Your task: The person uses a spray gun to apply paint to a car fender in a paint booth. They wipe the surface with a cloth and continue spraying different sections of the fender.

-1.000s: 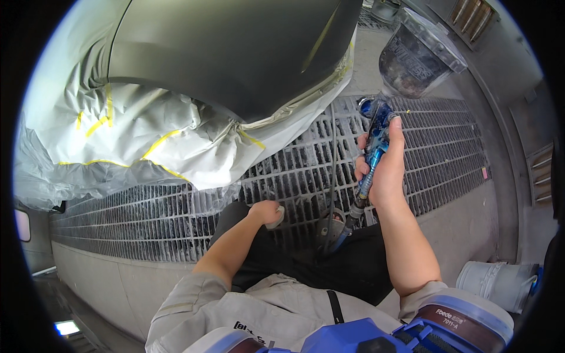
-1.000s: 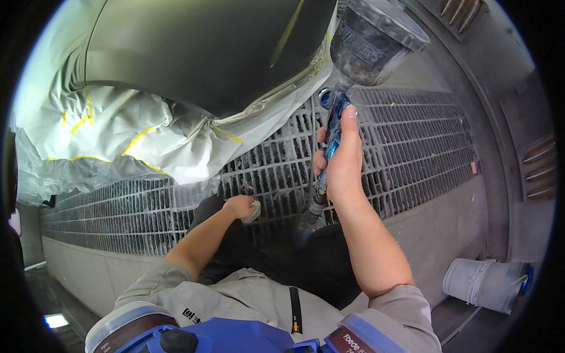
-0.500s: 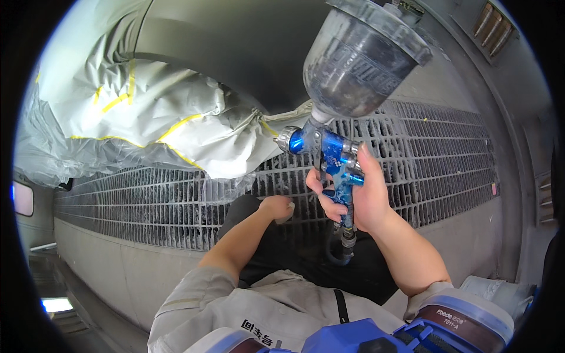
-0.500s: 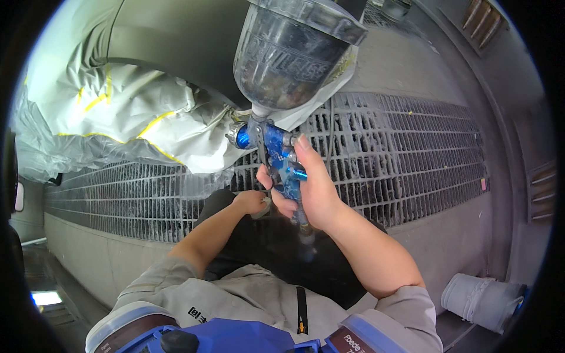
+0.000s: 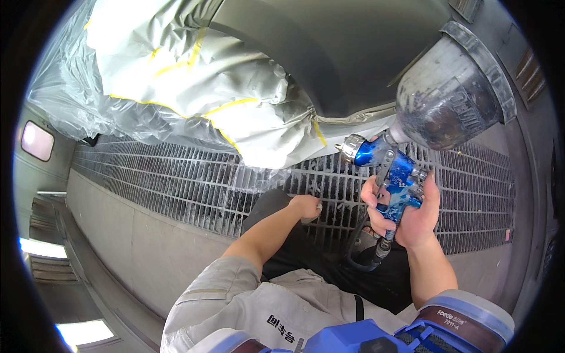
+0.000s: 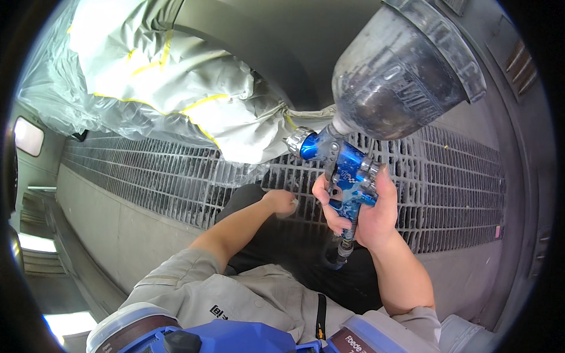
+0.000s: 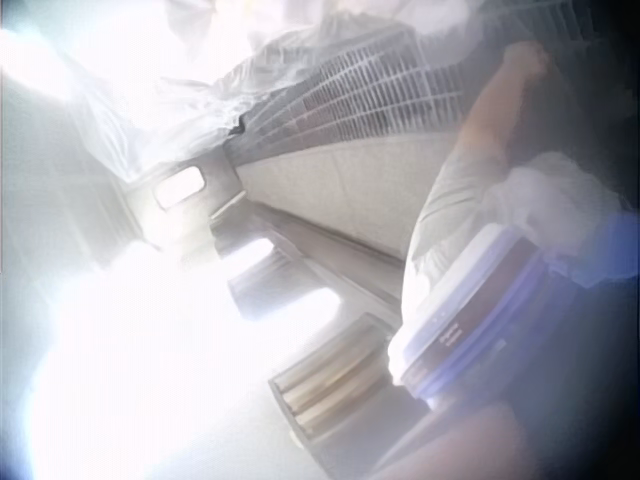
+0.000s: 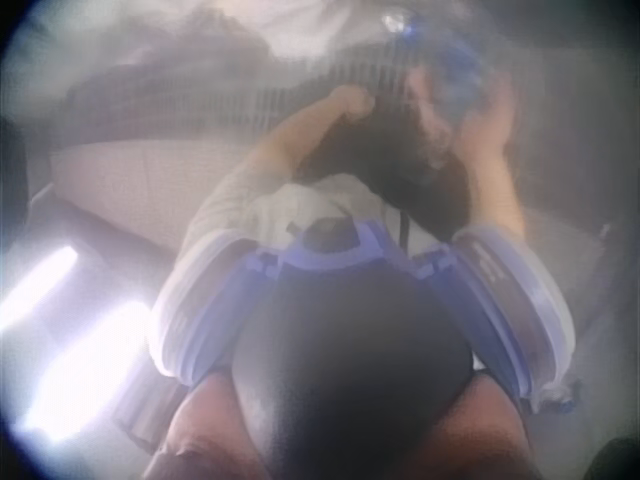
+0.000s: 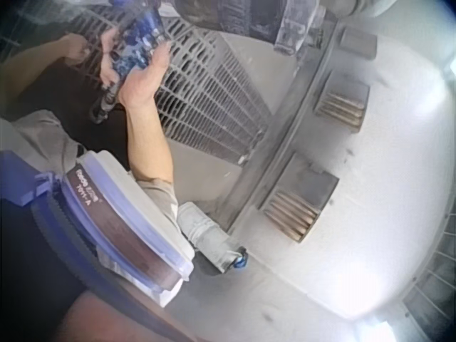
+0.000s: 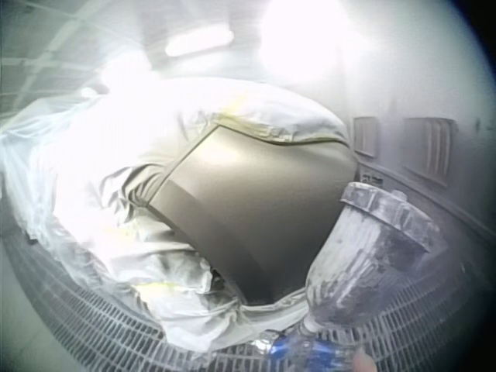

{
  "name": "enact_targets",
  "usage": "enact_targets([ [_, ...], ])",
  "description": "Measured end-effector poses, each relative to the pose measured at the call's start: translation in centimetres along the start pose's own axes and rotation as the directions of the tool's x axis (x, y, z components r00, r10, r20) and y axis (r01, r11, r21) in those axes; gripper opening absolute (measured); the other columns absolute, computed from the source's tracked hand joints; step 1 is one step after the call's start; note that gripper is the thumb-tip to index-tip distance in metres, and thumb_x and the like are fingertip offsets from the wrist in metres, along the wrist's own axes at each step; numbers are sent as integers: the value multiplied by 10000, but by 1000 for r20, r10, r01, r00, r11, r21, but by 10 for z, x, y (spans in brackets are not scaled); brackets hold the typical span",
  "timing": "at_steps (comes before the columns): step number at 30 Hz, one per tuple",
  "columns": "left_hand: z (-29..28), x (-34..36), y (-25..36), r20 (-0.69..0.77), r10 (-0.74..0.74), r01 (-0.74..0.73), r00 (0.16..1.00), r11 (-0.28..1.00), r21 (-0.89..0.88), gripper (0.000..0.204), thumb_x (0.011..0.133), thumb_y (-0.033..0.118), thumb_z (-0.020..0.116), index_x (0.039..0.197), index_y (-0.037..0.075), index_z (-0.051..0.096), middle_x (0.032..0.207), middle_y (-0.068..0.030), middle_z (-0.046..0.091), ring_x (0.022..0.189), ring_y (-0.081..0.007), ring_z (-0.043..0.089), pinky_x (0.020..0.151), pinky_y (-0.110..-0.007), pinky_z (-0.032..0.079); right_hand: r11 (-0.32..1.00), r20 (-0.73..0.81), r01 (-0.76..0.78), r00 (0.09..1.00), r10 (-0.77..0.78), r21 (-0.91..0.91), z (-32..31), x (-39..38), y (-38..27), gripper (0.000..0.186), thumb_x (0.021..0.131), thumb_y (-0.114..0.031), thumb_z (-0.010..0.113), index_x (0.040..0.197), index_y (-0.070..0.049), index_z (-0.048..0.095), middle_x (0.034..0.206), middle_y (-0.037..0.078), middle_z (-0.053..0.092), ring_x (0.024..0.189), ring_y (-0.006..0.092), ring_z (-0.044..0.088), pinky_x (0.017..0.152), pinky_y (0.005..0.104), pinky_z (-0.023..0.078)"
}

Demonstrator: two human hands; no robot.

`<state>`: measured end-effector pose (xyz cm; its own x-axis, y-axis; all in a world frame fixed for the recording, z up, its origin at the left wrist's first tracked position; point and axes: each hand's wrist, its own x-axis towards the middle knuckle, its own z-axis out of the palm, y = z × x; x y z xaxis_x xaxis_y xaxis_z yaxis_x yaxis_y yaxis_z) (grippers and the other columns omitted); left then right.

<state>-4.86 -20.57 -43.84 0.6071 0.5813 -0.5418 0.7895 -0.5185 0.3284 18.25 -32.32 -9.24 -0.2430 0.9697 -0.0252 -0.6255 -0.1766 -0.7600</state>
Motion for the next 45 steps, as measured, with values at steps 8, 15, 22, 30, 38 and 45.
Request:
enact_targets([
  [8,-7,-9,-3,30,-27,28,999,999,-37,442,917,374,562,1156,67,772,1163,-203,777,1107,-404,737,951,-527,587,999,12,22,1000,-21,-32,0,6,-1,1005,979,-880,273,1195,58,563,980,146,635,477,88,466,461,267,441],
  [15,-3,-8,-9,34,-61,63,998,996,-58,443,939,376,565,1189,74,771,1224,-182,767,1158,-396,717,986,-529,581,996,7,73,997,-73,-46,3,11,-1,1032,962,-897,255,1182,67,551,964,145,625,472,89,464,448,270,440],
  [22,4,-7,-15,13,-33,34,999,998,-57,427,941,382,561,1131,64,772,1168,-198,772,1116,-410,725,959,-542,582,988,11,130,992,-129,-82,13,12,-4,1066,955,-909,177,1624,-86,286,959,140,567,452,97,383,429,281,398],
  [30,8,-8,-20,-37,-31,27,999,995,-93,425,943,389,553,1093,48,758,1124,-221,770,1088,-435,722,932,-558,576,981,9,191,982,-191,27,23,13,-8,1169,900,-968,186,1245,105,496,979,145,571,497,117,453,489,302,443],
  [38,5,-6,-20,18,-69,70,997,993,-99,430,931,367,567,1150,63,779,1197,-201,768,1136,-402,721,972,-530,581,965,44,263,964,-262,-9,27,13,-15,1133,929,-944,213,1539,4,325,965,142,527,490,97,438,481,273,434],
  [45,-2,-12,-18,41,-78,82,996,991,-102,432,931,378,580,1142,63,788,1200,-196,770,1135,-405,721,978,-525,580,936,35,349,937,-348,-42,27,9,-17,1034,976,-889,226,1724,-196,56,968,146,526,503,98,445,468,266,442],
])
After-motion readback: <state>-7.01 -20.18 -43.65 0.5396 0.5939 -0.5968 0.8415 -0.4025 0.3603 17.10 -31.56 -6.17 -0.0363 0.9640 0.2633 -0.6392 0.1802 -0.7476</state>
